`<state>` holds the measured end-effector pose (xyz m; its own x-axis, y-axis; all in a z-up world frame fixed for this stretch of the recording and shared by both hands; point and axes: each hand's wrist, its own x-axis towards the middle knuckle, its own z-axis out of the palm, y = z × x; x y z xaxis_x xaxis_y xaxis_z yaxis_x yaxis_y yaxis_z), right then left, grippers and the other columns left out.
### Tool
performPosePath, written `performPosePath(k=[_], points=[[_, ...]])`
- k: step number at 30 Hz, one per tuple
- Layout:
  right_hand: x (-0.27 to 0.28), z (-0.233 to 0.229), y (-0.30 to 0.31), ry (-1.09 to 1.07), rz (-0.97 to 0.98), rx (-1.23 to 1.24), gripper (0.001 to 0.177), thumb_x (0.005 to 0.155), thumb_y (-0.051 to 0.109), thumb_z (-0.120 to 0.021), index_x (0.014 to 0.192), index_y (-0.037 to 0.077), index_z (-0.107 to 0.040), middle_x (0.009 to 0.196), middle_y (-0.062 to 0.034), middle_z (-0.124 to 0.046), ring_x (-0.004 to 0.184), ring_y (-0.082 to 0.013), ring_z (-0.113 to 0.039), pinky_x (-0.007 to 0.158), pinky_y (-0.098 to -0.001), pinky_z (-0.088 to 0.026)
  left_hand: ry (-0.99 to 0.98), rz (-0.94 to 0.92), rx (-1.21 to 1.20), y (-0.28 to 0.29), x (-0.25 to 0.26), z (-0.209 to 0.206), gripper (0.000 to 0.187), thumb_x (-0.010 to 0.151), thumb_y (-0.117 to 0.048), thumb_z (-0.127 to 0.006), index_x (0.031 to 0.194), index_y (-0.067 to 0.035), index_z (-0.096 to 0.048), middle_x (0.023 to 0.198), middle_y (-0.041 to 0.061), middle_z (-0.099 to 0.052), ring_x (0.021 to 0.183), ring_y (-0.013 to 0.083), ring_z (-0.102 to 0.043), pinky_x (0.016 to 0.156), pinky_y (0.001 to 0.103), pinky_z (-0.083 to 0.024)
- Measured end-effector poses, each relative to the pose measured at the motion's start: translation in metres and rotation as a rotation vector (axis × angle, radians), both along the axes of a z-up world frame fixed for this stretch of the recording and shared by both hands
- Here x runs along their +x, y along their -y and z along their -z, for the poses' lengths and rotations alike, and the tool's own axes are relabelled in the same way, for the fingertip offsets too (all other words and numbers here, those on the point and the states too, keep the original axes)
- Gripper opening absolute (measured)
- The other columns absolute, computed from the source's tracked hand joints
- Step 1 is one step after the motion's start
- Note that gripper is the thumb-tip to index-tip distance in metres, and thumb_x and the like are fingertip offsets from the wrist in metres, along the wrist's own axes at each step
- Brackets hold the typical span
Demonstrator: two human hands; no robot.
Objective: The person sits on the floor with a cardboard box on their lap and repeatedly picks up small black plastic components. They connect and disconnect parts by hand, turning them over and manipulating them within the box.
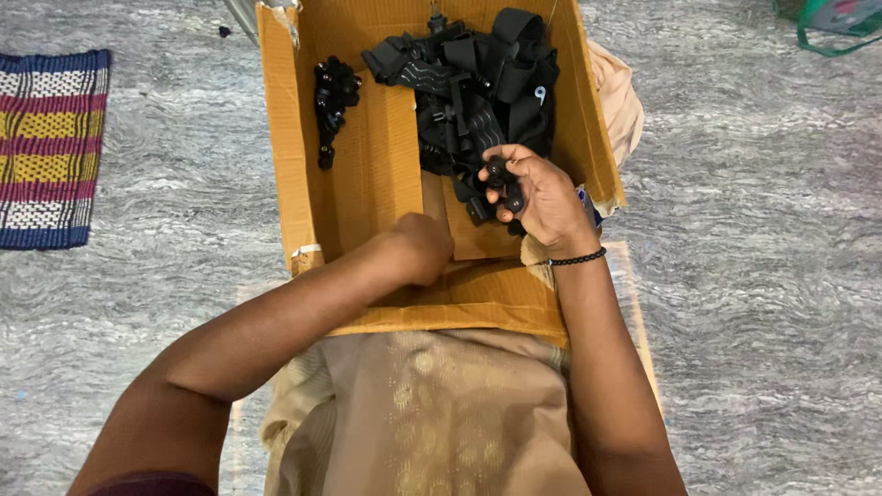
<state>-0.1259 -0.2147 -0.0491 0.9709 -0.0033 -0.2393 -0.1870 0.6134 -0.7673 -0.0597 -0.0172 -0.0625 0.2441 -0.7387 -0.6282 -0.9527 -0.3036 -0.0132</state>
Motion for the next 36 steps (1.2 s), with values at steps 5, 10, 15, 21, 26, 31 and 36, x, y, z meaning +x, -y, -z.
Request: performPosePath(k=[5, 10, 15, 21, 26, 31, 36], points=[[0.004, -0.001, 0.000, -0.013, 0.010, -0.022, 0.032, 0.101, 0.016, -0.057, 0.129, 0.001, -0.060, 0.097, -0.0074, -0.067, 0.071, -0.0126, -0.060, 0.052, -0.0246, -0.046, -0.365, -0.348, -0.334, -0.003, 0.033, -0.057, 0.039, 0.079, -0.041, -0.080, 0.104, -0.012, -0.074, 0.089, 0.010, -0.077, 0.081, 0.0267, -0.072, 0.074, 0.043, -0.057], [0.002, 0.000, -0.001, -0.027, 0.048, -0.073, 0.033, 0.103, 0.024, -0.063, 0.127, 0.003, -0.066, 0.087, -0.0029, -0.065, 0.065, -0.0084, -0.056, 0.050, -0.0203, -0.043, -0.786, -0.918, -0.898, -0.005, 0.061, -0.053, 0.026, 0.095, -0.019, -0.062, 0.120, -0.015, -0.068, 0.086, 0.003, -0.071, 0.071, 0.0131, -0.068, 0.063, 0.029, -0.058], [0.003, -0.003, -0.005, -0.020, 0.054, -0.153, 0.030, 0.102, 0.027, -0.067, 0.119, 0.003, -0.071, 0.083, -0.0009, -0.063, 0.064, -0.0067, -0.055, 0.050, -0.0191, -0.041, -1.195, -0.924, -1.070, 0.001, 0.087, -0.021, 0.021, 0.105, -0.016, -0.059, 0.123, -0.006, -0.063, 0.100, 0.003, -0.070, 0.083, 0.0090, -0.067, 0.071, 0.025, -0.059], [0.001, -0.009, -0.005, 0.041, 0.067, -0.164, 0.023, 0.101, 0.020, -0.069, 0.118, 0.005, -0.068, 0.089, -0.0028, -0.065, 0.066, -0.0061, -0.056, 0.052, -0.0185, -0.042, -1.254, -0.983, -1.085, 0.002, 0.089, -0.013, 0.024, 0.102, -0.017, -0.060, 0.123, -0.005, -0.061, 0.106, 0.004, -0.070, 0.090, 0.0113, -0.069, 0.077, 0.027, -0.061], [0.000, -0.017, -0.008, 0.068, 0.083, -0.127, 0.023, 0.100, 0.016, -0.068, 0.121, 0.006, -0.066, 0.093, -0.0036, -0.066, 0.069, -0.0065, -0.058, 0.055, -0.0185, -0.044, -1.289, -1.012, -1.092, -0.003, 0.083, -0.028, 0.023, 0.101, -0.014, -0.062, 0.122, -0.006, -0.061, 0.106, 0.003, -0.068, 0.094, 0.0122, -0.071, 0.080, 0.028, -0.062], [-0.002, -0.016, -0.010, 0.070, 0.091, -0.172, 0.026, 0.099, 0.015, -0.071, 0.122, 0.006, -0.066, 0.094, -0.0035, -0.066, 0.070, -0.0056, -0.057, 0.056, -0.0181, -0.044, -1.309, -0.944, -1.118, -0.003, 0.078, -0.036, 0.024, 0.098, -0.011, -0.067, 0.121, -0.006, -0.061, 0.105, 0.003, -0.069, 0.097, 0.0117, -0.070, 0.083, 0.027, -0.061], [-0.001, -0.015, -0.010, 0.078, 0.092, -0.188, 0.026, 0.097, 0.015, -0.072, 0.122, 0.006, -0.067, 0.095, -0.0020, -0.067, 0.070, -0.0045, -0.056, 0.055, -0.0183, -0.043, -1.266, -0.908, -1.138, -0.003, 0.077, -0.037, 0.023, 0.096, -0.005, -0.069, 0.118, -0.006, -0.063, 0.103, 0.003, -0.070, 0.096, 0.0099, -0.069, 0.084, 0.027, -0.060]])
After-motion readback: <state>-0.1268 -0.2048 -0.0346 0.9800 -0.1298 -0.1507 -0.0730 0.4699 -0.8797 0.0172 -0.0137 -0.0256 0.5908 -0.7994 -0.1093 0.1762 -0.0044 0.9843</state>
